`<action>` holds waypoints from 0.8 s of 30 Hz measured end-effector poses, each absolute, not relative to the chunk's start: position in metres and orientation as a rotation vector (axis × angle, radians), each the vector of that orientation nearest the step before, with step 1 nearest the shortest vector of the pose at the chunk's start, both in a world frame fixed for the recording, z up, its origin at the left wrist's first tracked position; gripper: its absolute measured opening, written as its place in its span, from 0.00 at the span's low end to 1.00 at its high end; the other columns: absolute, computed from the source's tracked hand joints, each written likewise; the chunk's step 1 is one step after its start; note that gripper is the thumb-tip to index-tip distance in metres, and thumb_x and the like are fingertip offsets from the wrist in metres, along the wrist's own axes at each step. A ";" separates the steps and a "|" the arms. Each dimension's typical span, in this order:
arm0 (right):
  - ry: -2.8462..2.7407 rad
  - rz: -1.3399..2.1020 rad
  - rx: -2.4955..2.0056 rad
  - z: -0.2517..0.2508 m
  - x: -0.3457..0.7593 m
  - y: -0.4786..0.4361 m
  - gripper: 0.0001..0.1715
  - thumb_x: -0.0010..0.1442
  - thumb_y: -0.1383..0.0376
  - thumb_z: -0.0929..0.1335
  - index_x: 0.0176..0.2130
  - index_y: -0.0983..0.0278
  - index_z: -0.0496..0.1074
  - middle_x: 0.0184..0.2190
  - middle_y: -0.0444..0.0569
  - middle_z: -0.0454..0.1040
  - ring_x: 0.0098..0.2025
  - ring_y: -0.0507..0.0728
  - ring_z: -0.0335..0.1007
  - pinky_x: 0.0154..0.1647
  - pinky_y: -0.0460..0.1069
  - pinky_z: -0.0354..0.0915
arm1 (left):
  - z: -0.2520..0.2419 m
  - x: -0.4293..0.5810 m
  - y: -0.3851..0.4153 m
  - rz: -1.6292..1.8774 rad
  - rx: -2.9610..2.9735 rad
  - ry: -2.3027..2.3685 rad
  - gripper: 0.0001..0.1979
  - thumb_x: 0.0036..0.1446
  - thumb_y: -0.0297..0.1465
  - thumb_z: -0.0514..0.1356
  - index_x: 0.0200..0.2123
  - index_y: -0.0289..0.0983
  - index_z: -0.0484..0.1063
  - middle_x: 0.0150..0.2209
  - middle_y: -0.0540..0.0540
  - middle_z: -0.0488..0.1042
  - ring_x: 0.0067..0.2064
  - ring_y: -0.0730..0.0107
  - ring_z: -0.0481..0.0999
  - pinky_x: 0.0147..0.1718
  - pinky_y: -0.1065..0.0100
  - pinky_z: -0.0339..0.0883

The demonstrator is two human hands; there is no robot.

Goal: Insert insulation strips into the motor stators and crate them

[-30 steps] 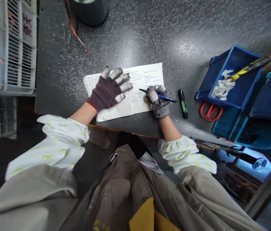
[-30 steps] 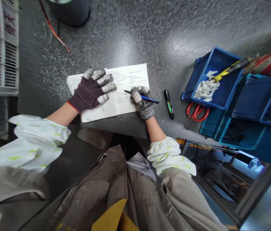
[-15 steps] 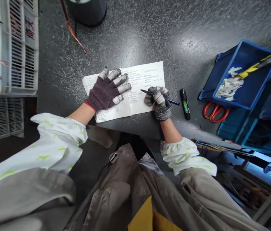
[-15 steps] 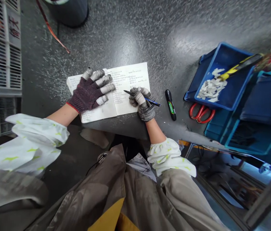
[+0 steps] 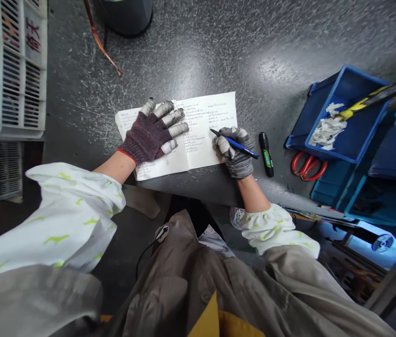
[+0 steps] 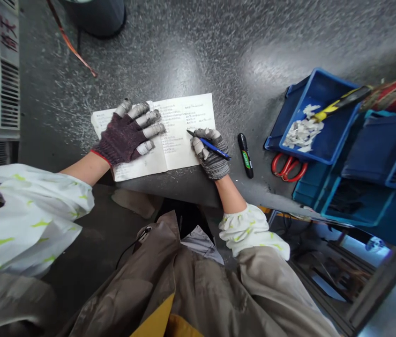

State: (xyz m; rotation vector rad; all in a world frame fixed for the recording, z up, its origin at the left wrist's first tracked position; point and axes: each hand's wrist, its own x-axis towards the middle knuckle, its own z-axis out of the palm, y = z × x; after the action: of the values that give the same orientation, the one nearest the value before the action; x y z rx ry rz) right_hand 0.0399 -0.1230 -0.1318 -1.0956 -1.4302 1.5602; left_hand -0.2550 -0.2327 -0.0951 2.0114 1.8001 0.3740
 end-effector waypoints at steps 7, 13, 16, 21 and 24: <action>-1.763 1.418 -1.018 -0.130 0.046 -0.127 0.18 0.67 0.46 0.81 0.44 0.54 0.80 0.42 0.46 0.86 0.44 0.59 0.87 0.64 0.63 0.86 | -0.100 -0.258 -0.234 0.407 2.082 1.777 0.30 0.70 0.50 0.59 0.72 0.59 0.77 0.76 0.51 0.76 0.86 0.38 0.59 0.86 0.26 0.37; -1.728 1.422 -1.076 -0.136 0.050 -0.134 0.25 0.64 0.42 0.82 0.40 0.54 0.76 0.39 0.49 0.84 0.43 0.61 0.85 0.62 0.64 0.86 | -0.106 -0.261 -0.233 0.337 2.108 1.761 0.33 0.72 0.53 0.56 0.74 0.53 0.76 0.80 0.49 0.72 0.88 0.36 0.54 0.85 0.25 0.32; -1.781 1.376 -1.109 -0.133 0.052 -0.135 0.26 0.63 0.41 0.82 0.40 0.54 0.76 0.38 0.49 0.83 0.43 0.62 0.85 0.60 0.64 0.86 | -0.106 -0.262 -0.233 0.374 2.063 1.733 0.36 0.72 0.58 0.54 0.74 0.50 0.75 0.80 0.48 0.71 0.88 0.36 0.53 0.85 0.23 0.29; -1.907 1.347 -1.101 -0.127 0.054 -0.132 0.25 0.64 0.40 0.81 0.40 0.55 0.78 0.39 0.50 0.85 0.44 0.63 0.85 0.63 0.63 0.85 | -0.099 -0.258 -0.232 0.465 1.928 1.759 0.35 0.69 0.61 0.58 0.70 0.52 0.78 0.76 0.49 0.75 0.87 0.36 0.56 0.85 0.25 0.29; -1.943 1.316 -1.107 -0.126 0.055 -0.132 0.24 0.65 0.41 0.81 0.41 0.55 0.80 0.39 0.50 0.86 0.43 0.63 0.86 0.63 0.64 0.85 | -0.094 -0.255 -0.231 0.480 1.904 1.762 0.33 0.68 0.60 0.59 0.69 0.53 0.79 0.76 0.48 0.76 0.86 0.34 0.58 0.85 0.24 0.30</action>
State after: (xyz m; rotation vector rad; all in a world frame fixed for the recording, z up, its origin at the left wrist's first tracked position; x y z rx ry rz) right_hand 0.0545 -0.1318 -0.1262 -1.1068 -1.9430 1.3162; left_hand -0.2553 -0.2313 -0.0944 1.9037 1.7624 0.4798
